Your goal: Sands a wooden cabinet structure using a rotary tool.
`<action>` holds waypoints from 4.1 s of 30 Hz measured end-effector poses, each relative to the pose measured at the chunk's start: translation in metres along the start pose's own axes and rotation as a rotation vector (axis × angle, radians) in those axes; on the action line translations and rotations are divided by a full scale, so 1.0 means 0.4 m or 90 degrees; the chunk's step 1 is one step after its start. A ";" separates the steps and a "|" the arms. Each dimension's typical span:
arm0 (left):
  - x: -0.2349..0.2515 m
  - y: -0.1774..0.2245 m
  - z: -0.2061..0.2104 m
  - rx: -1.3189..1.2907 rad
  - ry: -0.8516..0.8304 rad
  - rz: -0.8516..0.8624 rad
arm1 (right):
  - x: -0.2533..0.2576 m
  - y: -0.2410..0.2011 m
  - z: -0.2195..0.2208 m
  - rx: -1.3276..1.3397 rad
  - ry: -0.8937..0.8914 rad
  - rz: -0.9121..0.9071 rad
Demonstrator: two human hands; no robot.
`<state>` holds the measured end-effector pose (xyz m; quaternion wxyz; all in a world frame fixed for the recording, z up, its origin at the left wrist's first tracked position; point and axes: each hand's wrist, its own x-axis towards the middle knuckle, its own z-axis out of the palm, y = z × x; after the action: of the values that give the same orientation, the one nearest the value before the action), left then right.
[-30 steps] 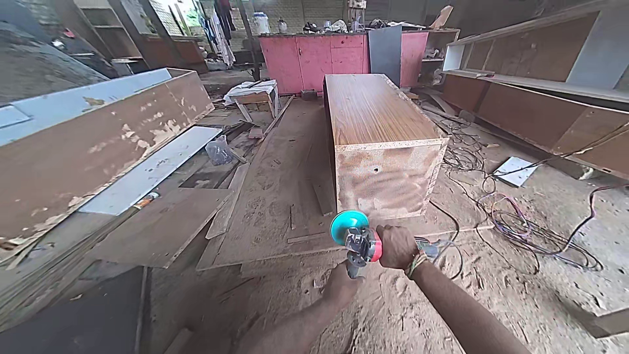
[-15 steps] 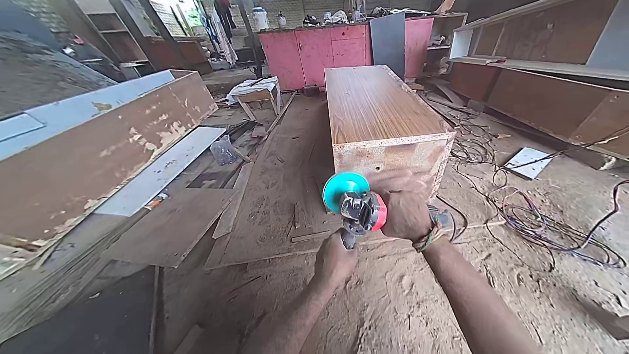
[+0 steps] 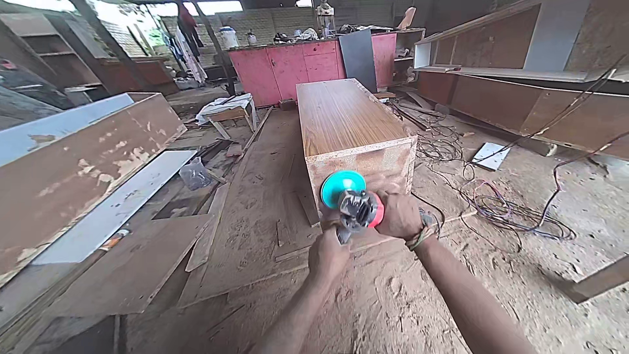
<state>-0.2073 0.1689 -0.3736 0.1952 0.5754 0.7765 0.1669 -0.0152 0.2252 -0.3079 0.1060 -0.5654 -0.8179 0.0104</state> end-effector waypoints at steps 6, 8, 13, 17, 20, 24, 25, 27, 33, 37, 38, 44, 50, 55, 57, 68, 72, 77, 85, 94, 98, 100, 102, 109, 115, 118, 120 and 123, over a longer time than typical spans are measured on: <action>-0.026 -0.029 0.011 0.054 -0.063 -0.047 | 0.012 0.008 0.067 0.034 -0.098 -0.029; -0.037 -0.083 0.100 0.037 -0.075 -0.070 | 0.007 0.007 0.139 0.020 -0.151 -0.061; -0.045 -0.128 0.242 -0.045 -0.062 -0.061 | -0.021 0.014 0.180 -0.027 -0.187 -0.073; -0.006 0.017 0.104 0.017 -0.013 0.019 | -0.020 0.073 0.060 0.022 -0.070 0.021; 0.014 0.130 -0.023 0.112 -0.039 0.046 | -0.006 0.120 -0.006 0.067 -0.007 0.081; -0.016 0.098 -0.003 0.109 -0.097 -0.001 | 0.004 0.124 0.034 0.069 -0.089 0.019; -0.026 0.066 0.031 0.092 -0.104 -0.019 | 0.006 0.117 0.069 0.058 -0.106 -0.006; -0.041 -0.007 0.104 0.073 -0.101 -0.052 | -0.001 0.090 0.134 0.055 -0.144 -0.036; -0.041 -0.112 0.225 -0.012 -0.053 -0.059 | -0.018 0.037 0.190 0.009 -0.177 -0.080; 0.014 0.042 0.091 0.057 0.004 0.032 | -0.010 0.102 0.060 0.048 -0.040 0.019; 0.026 0.092 0.048 0.087 -0.001 0.058 | -0.010 0.124 0.026 0.058 -0.026 0.060; 0.017 0.172 -0.013 0.200 -0.084 0.057 | -0.011 0.190 0.055 0.120 -0.036 0.090; 0.004 0.015 0.171 0.134 -0.087 -0.003 | -0.022 0.163 0.192 0.064 -0.120 -0.012; 0.016 0.114 0.162 0.093 -0.070 0.043 | -0.035 0.214 0.096 0.058 -0.092 0.060; 0.028 0.203 0.108 0.132 -0.081 0.075 | -0.039 0.256 0.045 0.080 -0.061 0.123; -0.011 0.022 0.224 0.114 -0.125 -0.023 | -0.033 0.199 0.233 0.076 -0.159 -0.015; -0.048 -0.035 0.256 0.040 -0.146 -0.042 | -0.058 0.146 0.256 0.064 -0.205 -0.009; 0.009 0.094 0.134 0.106 -0.138 0.064 | -0.068 0.197 0.198 0.111 -0.012 0.131; 0.012 -0.022 0.109 0.189 -0.175 0.029 | -0.072 0.112 0.320 0.155 -0.045 0.094; 0.003 -0.248 0.150 0.173 -0.143 -0.044 | -0.050 -0.032 0.430 0.152 -0.090 -0.046; -0.012 -0.272 0.112 0.199 -0.137 -0.085 | -0.036 -0.074 0.444 0.166 -0.078 -0.088; -0.015 -0.278 0.089 0.207 -0.125 -0.098 | -0.027 -0.095 0.436 0.164 -0.051 -0.108; -0.020 -0.285 0.075 0.199 -0.121 -0.108 | -0.023 -0.116 0.423 0.154 -0.064 -0.109; -0.051 -0.352 0.084 0.165 -0.041 -0.111 | -0.023 -0.185 0.371 0.138 -0.149 -0.130; -0.019 -0.211 0.118 0.132 0.000 -0.008 | -0.065 -0.045 0.323 0.173 0.033 -0.053; 0.018 -0.062 0.110 0.183 -0.030 0.032 | -0.062 0.059 0.315 0.241 0.106 0.077; 0.031 0.008 0.091 0.213 -0.003 0.071 | -0.062 0.103 0.302 0.267 0.142 0.136; 0.026 0.088 0.032 0.259 -0.026 0.081 | -0.051 0.138 0.252 0.269 0.119 0.160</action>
<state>-0.1746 0.1894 -0.3689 0.0799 0.6543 0.7519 0.0070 0.0239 0.2365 -0.4175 0.2943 -0.6265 -0.7077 0.1418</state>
